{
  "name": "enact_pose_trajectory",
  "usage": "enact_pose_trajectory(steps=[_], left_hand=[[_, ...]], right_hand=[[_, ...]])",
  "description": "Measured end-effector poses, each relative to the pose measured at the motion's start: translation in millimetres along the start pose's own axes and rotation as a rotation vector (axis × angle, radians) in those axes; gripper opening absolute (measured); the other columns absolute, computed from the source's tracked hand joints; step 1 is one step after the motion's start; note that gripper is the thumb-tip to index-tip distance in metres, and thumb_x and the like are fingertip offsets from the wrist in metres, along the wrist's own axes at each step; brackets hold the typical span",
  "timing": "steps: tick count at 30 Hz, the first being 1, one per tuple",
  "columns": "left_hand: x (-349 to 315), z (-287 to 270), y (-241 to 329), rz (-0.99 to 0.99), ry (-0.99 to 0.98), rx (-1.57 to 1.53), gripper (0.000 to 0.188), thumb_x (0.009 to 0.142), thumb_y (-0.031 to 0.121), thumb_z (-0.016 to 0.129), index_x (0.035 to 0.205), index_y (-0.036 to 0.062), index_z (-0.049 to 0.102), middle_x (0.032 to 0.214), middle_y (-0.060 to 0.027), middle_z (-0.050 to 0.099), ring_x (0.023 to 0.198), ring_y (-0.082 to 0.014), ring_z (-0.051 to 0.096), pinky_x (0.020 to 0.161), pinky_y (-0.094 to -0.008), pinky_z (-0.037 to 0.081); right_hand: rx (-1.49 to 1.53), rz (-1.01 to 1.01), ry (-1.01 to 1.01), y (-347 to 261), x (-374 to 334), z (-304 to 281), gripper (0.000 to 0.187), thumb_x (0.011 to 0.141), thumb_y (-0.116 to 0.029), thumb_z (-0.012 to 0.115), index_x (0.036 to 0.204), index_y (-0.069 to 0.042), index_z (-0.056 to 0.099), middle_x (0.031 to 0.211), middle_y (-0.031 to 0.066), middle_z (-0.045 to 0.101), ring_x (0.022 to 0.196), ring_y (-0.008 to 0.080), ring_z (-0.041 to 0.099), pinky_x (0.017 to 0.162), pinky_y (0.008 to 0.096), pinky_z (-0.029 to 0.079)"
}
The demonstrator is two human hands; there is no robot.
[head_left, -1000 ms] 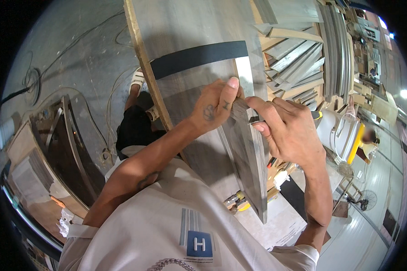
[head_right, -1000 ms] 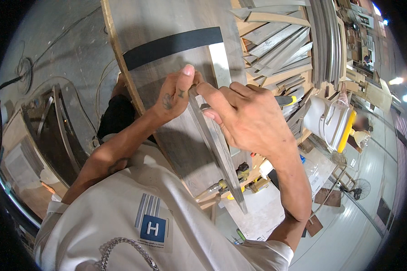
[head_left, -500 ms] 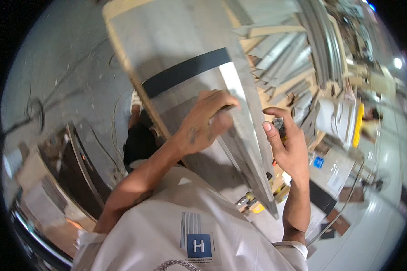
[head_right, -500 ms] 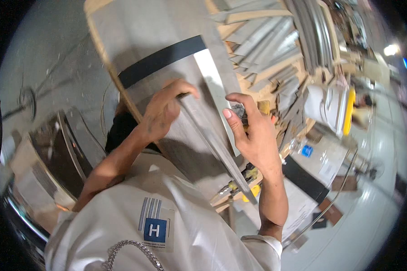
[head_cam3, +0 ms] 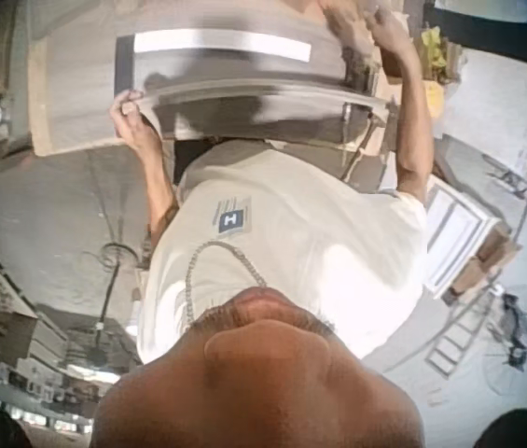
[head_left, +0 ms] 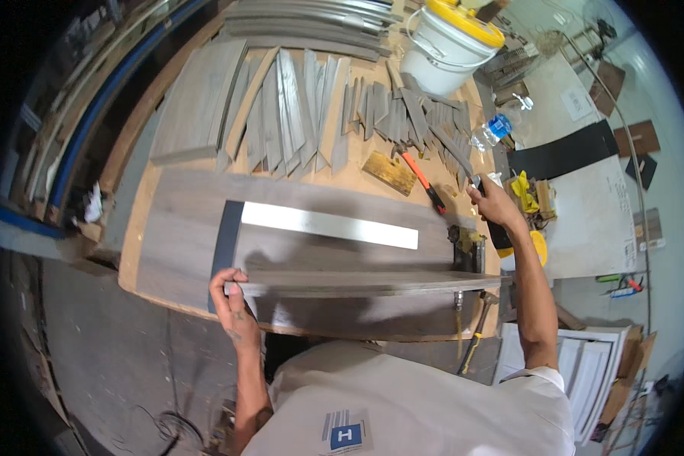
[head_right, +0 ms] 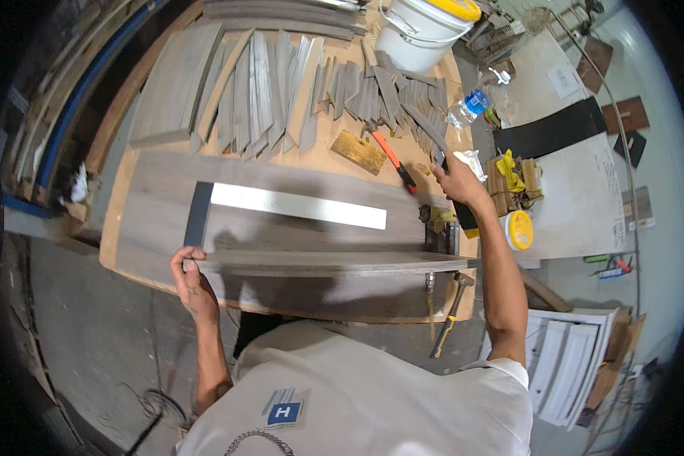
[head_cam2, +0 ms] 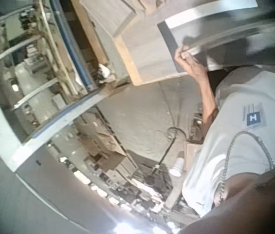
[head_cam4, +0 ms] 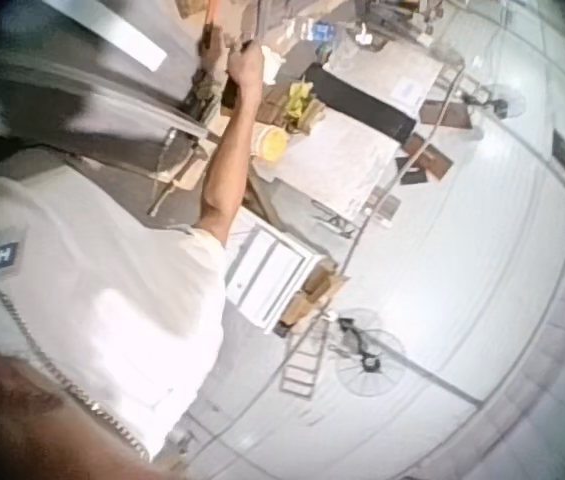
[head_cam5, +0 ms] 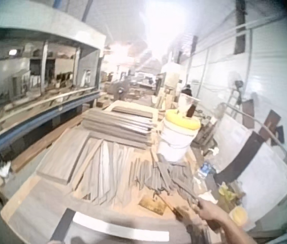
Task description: The user is assembling a wooden cabinet door by fitting the panel into the frame and using a mallet and a scraper.
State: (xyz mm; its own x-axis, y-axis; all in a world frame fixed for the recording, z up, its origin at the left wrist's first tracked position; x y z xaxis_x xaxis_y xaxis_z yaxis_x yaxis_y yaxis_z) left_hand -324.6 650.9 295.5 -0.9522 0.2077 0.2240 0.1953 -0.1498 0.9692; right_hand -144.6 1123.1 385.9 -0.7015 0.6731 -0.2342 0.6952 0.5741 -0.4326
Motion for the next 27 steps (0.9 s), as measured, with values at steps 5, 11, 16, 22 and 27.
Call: enact_pose_trajectory(steps=[5,11,16,22,27], left_hand=[[-6.9,-0.4,-8.2,-0.036,-0.038,0.024,0.037,0.095,0.03,0.061,0.115,0.0004,0.051,0.103,-0.0082,0.052,0.1,-0.0193,0.049,0.099,-0.0364,0.037],[-2.5,-2.7,2.4,-0.054,-0.059,-0.006,0.034,0.099,0.032,0.053,0.113,0.0001,0.053,0.105,-0.0104,0.056,0.103,-0.0212,0.052,0.102,-0.0375,0.036],[-3.5,10.9,11.1,-0.051,-0.006,0.172,0.046,0.104,0.039,0.041,0.116,-0.0018,0.058,0.116,-0.016,0.062,0.11,-0.0239,0.056,0.103,-0.0379,0.038],[-23.6,14.6,46.1,-0.128,0.26,0.343,0.041,0.099,0.033,0.059,0.117,-0.0038,0.062,0.104,-0.0136,0.066,0.096,-0.0167,0.059,0.091,-0.0321,0.046],[-29.3,23.7,51.1,-0.222,0.248,0.351,0.042,0.092,0.026,0.07,0.119,-0.0037,0.057,0.098,-0.0094,0.061,0.091,-0.0139,0.056,0.084,-0.0319,0.046]], right_hand=[[-0.021,-0.009,-0.108,24.3,63.4,17.3,0.041,0.098,-0.031,0.056,0.116,0.004,0.049,0.08,0.0118,0.063,0.061,0.019,0.061,0.054,0.0339,0.051],[-0.241,-0.16,0.063,50.8,104.7,5.1,0.065,0.09,-0.041,0.065,0.129,0.007,0.047,0.106,0.0255,0.066,0.096,0.0343,0.066,0.083,0.0423,0.051],[-0.05,-0.118,-0.008,78.8,9.1,-14.5,0.072,0.086,-0.051,0.067,0.136,-0.003,0.05,0.109,0.0247,0.066,0.103,0.0365,0.065,0.088,0.0415,0.049],[0.454,0.135,0.247,132.5,-153.8,-11.2,0.042,0.096,-0.03,0.061,0.126,0.0,0.057,0.107,0.0123,0.068,0.096,0.0199,0.065,0.082,0.0352,0.052],[1.026,0.314,0.466,108.6,-205.3,43.7,0.039,0.098,-0.033,0.061,0.121,-0.002,0.06,0.103,0.0058,0.068,0.092,0.0127,0.063,0.074,0.0294,0.049]])
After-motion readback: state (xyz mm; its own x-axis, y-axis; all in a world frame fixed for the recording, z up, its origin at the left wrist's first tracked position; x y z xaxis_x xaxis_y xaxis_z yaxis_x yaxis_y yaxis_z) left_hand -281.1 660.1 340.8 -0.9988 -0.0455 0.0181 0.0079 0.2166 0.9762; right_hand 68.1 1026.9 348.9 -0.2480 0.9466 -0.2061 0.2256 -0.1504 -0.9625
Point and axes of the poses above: each hand's wrist, its own x-axis towards the middle knuckle, its own z-axis out of the palm, y = z × x, the point moved 1 cm from there along x, towards the middle knuckle
